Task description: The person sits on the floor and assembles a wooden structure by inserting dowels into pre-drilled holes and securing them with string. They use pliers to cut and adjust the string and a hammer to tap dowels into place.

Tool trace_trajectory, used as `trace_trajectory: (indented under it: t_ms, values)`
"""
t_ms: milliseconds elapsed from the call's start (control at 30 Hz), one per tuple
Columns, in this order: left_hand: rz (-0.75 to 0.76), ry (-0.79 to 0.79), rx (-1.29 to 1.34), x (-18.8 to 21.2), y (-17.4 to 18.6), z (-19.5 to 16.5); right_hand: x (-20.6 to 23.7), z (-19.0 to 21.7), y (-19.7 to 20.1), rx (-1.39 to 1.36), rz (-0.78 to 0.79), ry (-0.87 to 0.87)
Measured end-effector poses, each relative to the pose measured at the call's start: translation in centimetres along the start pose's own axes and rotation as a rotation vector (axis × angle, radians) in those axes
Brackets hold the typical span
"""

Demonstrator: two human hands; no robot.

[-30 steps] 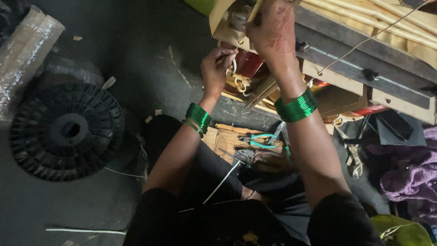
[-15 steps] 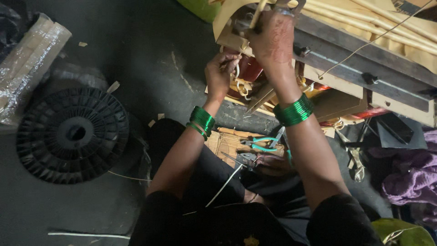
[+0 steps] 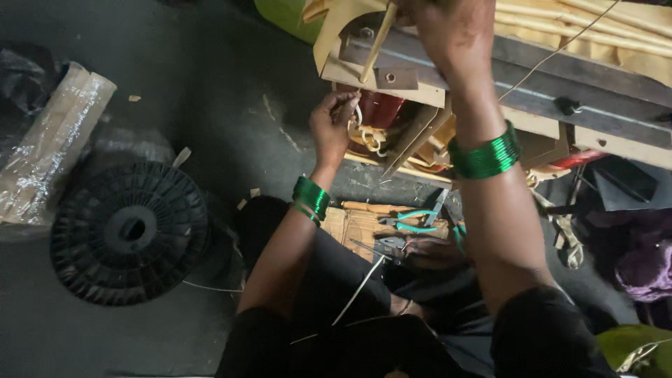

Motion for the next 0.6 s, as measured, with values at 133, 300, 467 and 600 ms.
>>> trace_trajectory:
  t_ms: [133, 300, 467, 600]
  values:
    - [0.001, -0.042, -0.05, 0.1, 0.2, 0.1, 0.6, 0.0, -2.1, 0.088, -0.072, -0.118]
    - [0.046, -0.083, -0.091, 0.1, 0.7, 0.3, 1.6, -0.7, -3.6, -0.088, 0.032, -0.202]
    - [0.051, -0.019, 0.025, 0.2, 0.9, 1.2, 2.3, -0.2, -4.2, -0.116, 0.002, -0.101]
    - [0.045, 0.012, 0.082, 0.3, 0.8, 1.4, 2.9, -0.3, -4.2, -0.3, 0.124, -0.181]
Point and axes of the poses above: each hand's wrist, its own x-axis away from the middle knuckle, its own y-axis out of the back of the hand, z = x × y, the point moved 3 cm from there along -x, towards the middle knuckle, and after that the axes turned 9 degrees about -y, right-handed, at the moved point
